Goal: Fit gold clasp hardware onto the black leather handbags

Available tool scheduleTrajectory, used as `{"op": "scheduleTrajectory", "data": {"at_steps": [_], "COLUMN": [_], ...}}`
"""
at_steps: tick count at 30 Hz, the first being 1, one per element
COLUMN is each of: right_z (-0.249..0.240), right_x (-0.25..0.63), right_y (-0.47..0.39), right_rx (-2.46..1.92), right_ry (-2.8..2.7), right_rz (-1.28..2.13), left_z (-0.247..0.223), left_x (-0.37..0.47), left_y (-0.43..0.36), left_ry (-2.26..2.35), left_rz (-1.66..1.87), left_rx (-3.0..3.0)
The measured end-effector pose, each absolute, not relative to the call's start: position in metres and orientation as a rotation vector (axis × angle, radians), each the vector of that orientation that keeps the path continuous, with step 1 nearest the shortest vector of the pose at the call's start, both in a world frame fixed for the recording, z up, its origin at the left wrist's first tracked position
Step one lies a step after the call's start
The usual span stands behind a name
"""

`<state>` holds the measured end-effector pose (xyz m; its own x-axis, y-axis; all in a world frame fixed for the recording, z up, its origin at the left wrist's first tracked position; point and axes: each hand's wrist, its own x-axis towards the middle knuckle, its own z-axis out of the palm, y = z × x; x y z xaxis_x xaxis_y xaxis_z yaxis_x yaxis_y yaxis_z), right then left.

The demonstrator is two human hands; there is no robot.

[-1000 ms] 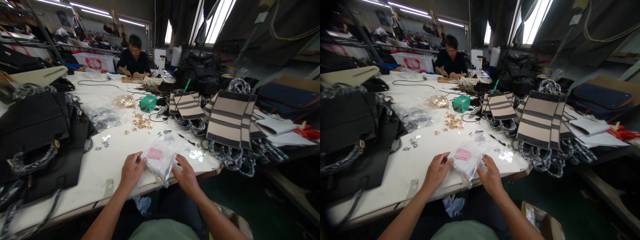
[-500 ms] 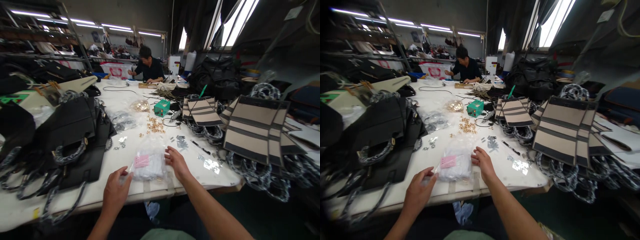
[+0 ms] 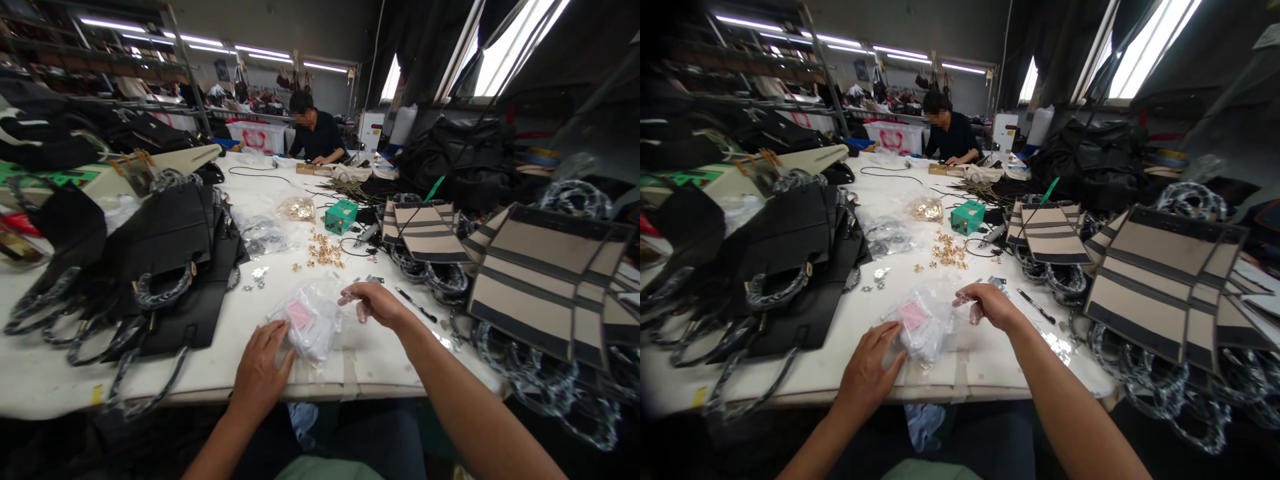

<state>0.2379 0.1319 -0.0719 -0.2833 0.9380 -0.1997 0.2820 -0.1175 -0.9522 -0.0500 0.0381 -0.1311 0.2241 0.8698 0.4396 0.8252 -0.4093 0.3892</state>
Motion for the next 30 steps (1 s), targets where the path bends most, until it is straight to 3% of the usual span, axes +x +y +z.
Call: {"op": "scheduleTrajectory", "data": {"at_steps": [9,15,21,25,30], "right_z": [-0.089,-0.089,-0.097,-0.090,-0.068], "right_x": [0.218,0.196,0.200,0.207,0.231], "right_y": [0.121,0.113,0.094,0.088,0.095], "right_rx": [-1.439,-1.533,-1.482,-1.314,-1.462], "right_ry": [-2.097,-2.325,-2.342,-2.196,-1.682], "right_rz": [0.885,0.505,0.251,0.424,0.719], "left_z": [-0.126,-0.125,-0.137,-0.137,-0.125], "left_x": [-0.083,-0.083,-0.073,-0.071,-0.070], "left_y": [0.078,0.064,0.038,0.033,0.030], "left_ry": [1.689,1.739,1.714,1.715,1.697], "left_rz": [0.738,1.051,1.044,1.043,0.965], "left_rx": [2.490,2.201,2.025,2.005,1.999]}}
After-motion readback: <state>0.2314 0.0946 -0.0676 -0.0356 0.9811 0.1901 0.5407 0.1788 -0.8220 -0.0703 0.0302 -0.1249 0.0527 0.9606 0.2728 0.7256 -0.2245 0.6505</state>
